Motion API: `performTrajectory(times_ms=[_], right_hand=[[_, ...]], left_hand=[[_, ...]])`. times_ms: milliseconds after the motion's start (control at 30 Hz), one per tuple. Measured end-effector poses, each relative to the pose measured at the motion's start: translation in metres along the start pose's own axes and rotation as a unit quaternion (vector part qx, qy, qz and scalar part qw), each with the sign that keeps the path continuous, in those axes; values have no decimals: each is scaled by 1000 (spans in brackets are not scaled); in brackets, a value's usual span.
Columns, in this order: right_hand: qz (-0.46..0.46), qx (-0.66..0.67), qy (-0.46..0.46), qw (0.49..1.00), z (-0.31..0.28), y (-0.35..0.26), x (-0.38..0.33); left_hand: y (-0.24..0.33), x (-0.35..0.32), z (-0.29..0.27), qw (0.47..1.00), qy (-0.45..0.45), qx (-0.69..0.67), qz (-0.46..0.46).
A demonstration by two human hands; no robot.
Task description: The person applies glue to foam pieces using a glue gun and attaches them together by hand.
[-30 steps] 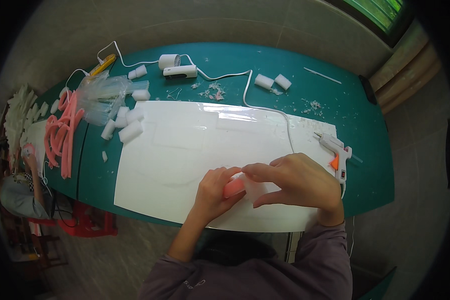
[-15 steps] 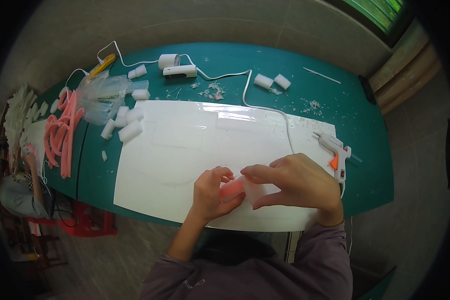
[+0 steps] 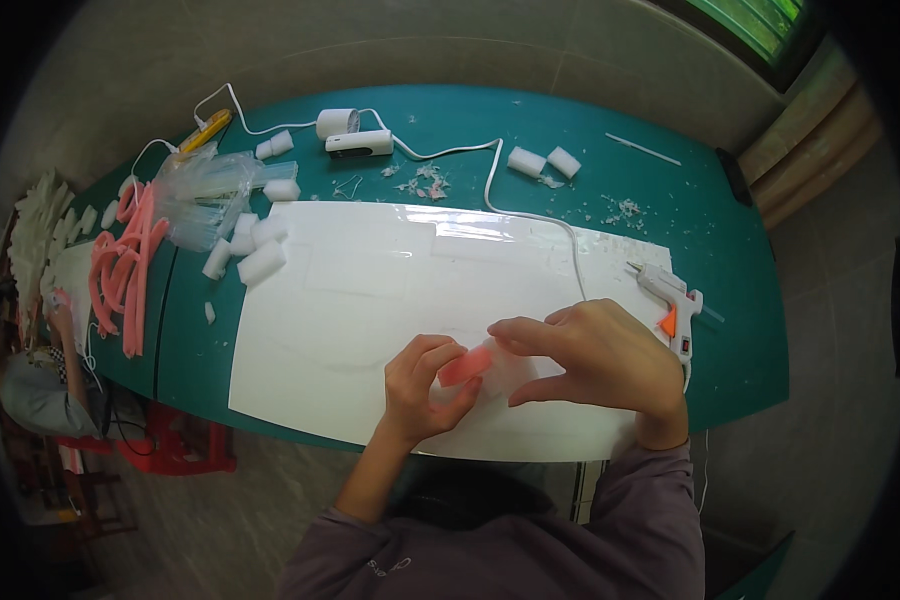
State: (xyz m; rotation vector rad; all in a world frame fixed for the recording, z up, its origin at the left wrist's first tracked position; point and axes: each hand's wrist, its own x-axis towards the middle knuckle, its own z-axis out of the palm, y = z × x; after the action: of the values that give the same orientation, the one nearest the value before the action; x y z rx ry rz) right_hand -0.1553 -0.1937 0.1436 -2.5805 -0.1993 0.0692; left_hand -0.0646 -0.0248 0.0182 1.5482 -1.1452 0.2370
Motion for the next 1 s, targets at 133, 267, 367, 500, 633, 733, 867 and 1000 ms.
performTrajectory(times_ms=[133, 267, 367, 500, 633, 733, 867, 1000], right_hand=[[16, -46, -32, 998, -2, 0, 1], [12, -40, -25, 999, -1, 0, 2], [23, -43, -31, 998, -2, -2, 4], [26, -46, -37, 998, -1, -2, 4], [32, -37, -48, 998, -4, -2, 5], [12, -44, -44, 998, -2, 0, 3], [16, -36, -46, 998, -4, 2, 2], [12, -22, -35, 999, -4, 3, 3]], left_hand=[[0, -1, 1, 1000, 4, 17, 7], [-1, -1, 0, 1000, 7, 18, 14], [-1, 0, 0, 999, 10, 38, 24], [-2, 1, 2, 997, 30, 55, 52], [-2, 2, 1, 996, 28, 60, 63], [-2, 1, 2, 998, 25, 31, 50], [0, 0, 0, 999, -6, 31, 35], [0, 1, 0, 999, 7, 32, 39]])
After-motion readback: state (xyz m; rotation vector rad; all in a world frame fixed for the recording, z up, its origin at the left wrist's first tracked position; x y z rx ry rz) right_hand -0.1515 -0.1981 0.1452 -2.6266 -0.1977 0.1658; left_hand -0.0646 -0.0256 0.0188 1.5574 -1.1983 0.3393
